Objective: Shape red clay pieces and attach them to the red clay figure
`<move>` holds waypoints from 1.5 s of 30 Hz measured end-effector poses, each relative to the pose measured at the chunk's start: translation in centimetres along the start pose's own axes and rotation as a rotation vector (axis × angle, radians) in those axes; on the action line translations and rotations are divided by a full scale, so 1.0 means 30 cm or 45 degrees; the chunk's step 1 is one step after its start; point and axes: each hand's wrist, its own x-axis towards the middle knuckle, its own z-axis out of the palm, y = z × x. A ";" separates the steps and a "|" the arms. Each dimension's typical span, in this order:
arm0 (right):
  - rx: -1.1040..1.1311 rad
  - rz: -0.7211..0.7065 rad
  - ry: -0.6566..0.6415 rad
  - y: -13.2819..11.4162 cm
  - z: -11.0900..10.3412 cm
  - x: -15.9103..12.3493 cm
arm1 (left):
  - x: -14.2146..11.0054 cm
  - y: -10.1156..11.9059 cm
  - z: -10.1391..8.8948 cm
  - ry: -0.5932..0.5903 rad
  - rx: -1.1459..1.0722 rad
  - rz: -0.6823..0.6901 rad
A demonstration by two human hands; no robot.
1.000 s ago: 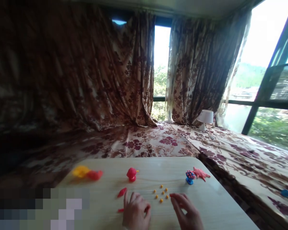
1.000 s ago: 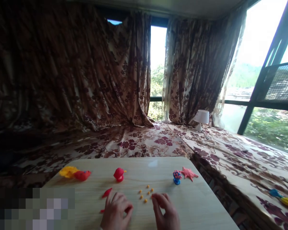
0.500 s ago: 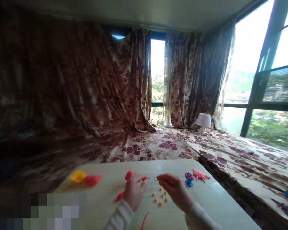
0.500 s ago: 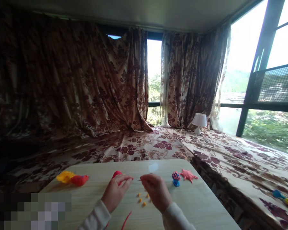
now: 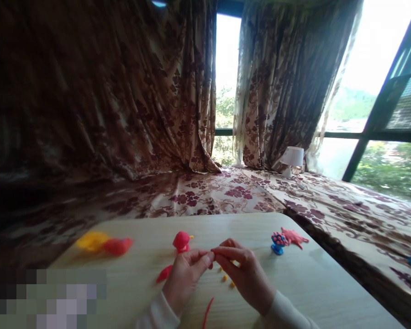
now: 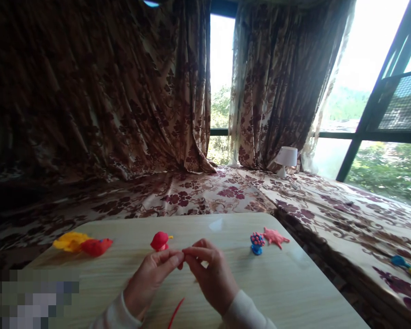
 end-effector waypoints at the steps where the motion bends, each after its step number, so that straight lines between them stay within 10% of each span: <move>1: -0.055 0.008 -0.022 -0.001 -0.012 0.005 | 0.002 -0.005 0.000 0.016 -0.020 -0.016; 8: -0.606 0.191 -0.149 0.077 -0.158 0.065 | -0.004 -0.041 -0.010 0.080 -0.089 -0.109; 18: -0.883 0.337 -0.289 0.099 -0.120 0.032 | -0.027 -0.062 -0.005 0.159 0.002 -0.137; 26: -0.500 0.387 -0.298 0.060 -0.110 0.027 | -0.046 -0.043 0.000 0.142 0.203 -0.010; 32: 0.439 0.637 -0.249 -0.004 -0.075 0.000 | -0.059 -0.036 0.003 0.158 0.342 0.127; 45: 0.510 0.715 -0.146 -0.015 -0.050 -0.004 | -0.070 -0.027 0.010 0.301 0.626 0.609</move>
